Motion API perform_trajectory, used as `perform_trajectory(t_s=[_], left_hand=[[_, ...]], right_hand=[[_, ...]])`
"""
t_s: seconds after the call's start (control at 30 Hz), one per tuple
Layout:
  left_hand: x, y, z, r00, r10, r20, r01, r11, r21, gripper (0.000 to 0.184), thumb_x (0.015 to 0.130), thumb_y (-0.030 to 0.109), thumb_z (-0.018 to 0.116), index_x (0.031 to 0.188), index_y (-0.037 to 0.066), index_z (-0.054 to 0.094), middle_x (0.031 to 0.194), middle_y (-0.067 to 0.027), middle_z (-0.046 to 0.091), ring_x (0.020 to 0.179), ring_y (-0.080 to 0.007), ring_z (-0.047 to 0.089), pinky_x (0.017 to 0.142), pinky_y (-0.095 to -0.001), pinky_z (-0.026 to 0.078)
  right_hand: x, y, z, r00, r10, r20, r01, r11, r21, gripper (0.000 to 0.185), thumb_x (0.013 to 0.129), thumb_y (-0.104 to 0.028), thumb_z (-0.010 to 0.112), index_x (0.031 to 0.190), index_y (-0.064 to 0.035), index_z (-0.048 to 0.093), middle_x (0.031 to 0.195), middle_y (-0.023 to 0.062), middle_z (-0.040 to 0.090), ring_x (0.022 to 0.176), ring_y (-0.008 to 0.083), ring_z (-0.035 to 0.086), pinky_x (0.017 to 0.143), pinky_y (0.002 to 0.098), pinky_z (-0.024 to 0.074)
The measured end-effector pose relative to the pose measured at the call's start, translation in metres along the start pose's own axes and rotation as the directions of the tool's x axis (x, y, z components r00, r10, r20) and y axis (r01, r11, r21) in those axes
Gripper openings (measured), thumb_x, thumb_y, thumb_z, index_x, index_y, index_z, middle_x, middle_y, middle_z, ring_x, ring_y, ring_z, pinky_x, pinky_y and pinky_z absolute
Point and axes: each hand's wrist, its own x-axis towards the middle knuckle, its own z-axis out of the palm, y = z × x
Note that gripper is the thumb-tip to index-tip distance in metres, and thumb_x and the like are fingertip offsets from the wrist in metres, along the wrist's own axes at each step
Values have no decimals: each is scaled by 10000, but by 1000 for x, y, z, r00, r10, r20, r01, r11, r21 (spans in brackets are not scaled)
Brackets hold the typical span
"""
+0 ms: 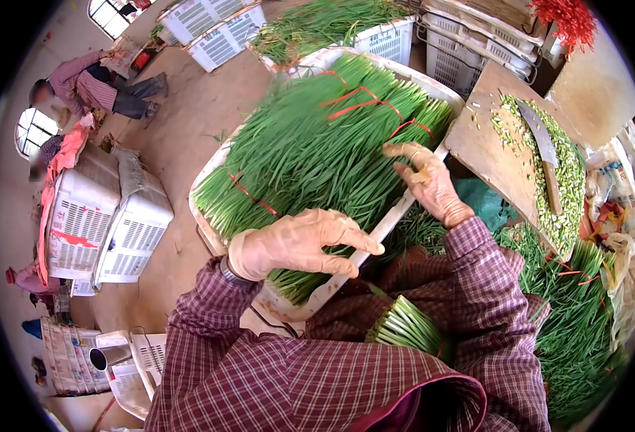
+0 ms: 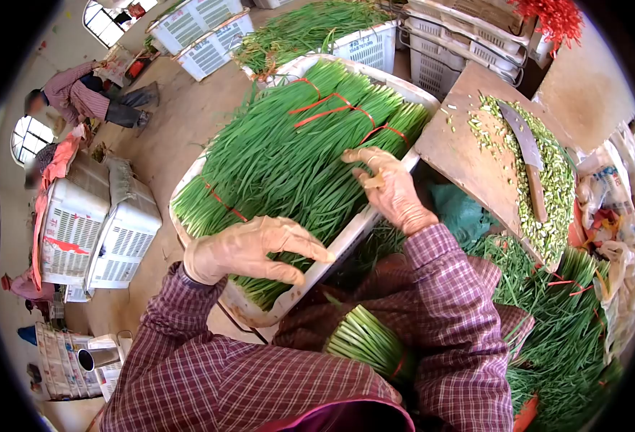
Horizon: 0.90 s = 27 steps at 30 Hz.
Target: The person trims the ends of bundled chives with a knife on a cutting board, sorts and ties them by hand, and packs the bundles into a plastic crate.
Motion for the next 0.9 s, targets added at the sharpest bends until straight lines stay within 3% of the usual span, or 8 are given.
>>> perform_trajectory(t_s=[0.1, 0.3, 0.37, 0.47, 0.57, 0.63, 0.77, 0.9], left_hand=[[11, -35, 16, 885, -43, -464, 220, 916, 335, 480, 835, 304, 757, 1278, 148, 664, 1237, -111, 652, 1170, -300, 591, 1020, -421, 463], [40, -112, 40, 775, -305, -554, 621, 532, 576, 720, 723, 338, 814, 1383, 207, 560, 1430, -59, 465, 1312, -283, 450, 1069, -421, 411], [38, -128, 30, 735, -325, -596, 674, 447, 588, 578, 732, 307, 807, 1268, 185, 632, 1271, -17, 576, 1219, -261, 514, 1000, -414, 450], [31, -152, 21, 691, -297, -659, 703, 488, 517, 500, 731, 317, 811, 1200, 194, 687, 1155, -45, 628, 1165, -258, 553, 979, -417, 460], [21, -155, 11, 707, -324, -629, 676, 571, 466, 459, 721, 362, 821, 1136, 184, 734, 1204, -64, 654, 1187, -267, 562, 994, -410, 464], [8, -155, 1, 740, -332, -585, 620, 675, 400, 497, 707, 424, 824, 1133, 178, 750, 1289, -59, 651, 1252, -260, 541, 1037, -397, 446], [1, -163, -16, 701, -364, -613, 589, 781, 210, 414, 698, 392, 845, 1027, 147, 789, 1220, -101, 688, 1186, -284, 597, 1029, -382, 455], [-3, -144, -30, 713, -334, -617, 585, 769, 258, 311, 721, 287, 849, 987, 136, 796, 1162, -105, 700, 1114, -285, 630, 989, -382, 478]], right_hand=[[-10, -14, -21, 999, 31, -14, -33, 986, -163, 292, 803, 15, 647, 1078, -75, 685, 1057, 127, 700, 1027, 322, 653, 892, 393, 523], [-26, -5, 0, 946, -274, 173, 322, 854, -408, 277, 766, -103, 701, 1040, -136, 719, 1016, 75, 707, 994, 281, 653, 909, 393, 496], [-23, -5, 22, 964, -112, 241, 215, 863, -458, 314, 774, -229, 718, 1084, -180, 723, 1144, 1, 695, 1108, 233, 613, 960, 387, 451], [-20, 20, 69, 950, -213, 230, 304, 806, -507, 324, 793, -285, 702, 1106, -205, 726, 1127, -23, 698, 1143, 210, 592, 984, 400, 421], [-28, 26, 84, 952, -172, 253, 289, 775, -562, 254, 819, -362, 668, 1020, -223, 739, 1081, -43, 695, 1122, 201, 586, 1000, 436, 400], [-39, 25, 73, 893, 82, 443, 257, 714, -652, 203, 847, -413, 628, 892, -241, 726, 968, -46, 684, 1026, 213, 596, 1002, 463, 395], [-52, 37, 59, 889, 52, 454, 300, 683, -666, 215, 879, -421, 594, 799, -249, 696, 818, -32, 651, 942, 216, 596, 989, 477, 393], [-44, 16, 40, 943, -22, 333, 176, 880, -441, 173, 855, -345, 671, 814, -178, 695, 808, 10, 659, 923, 223, 618, 951, 412, 415]])
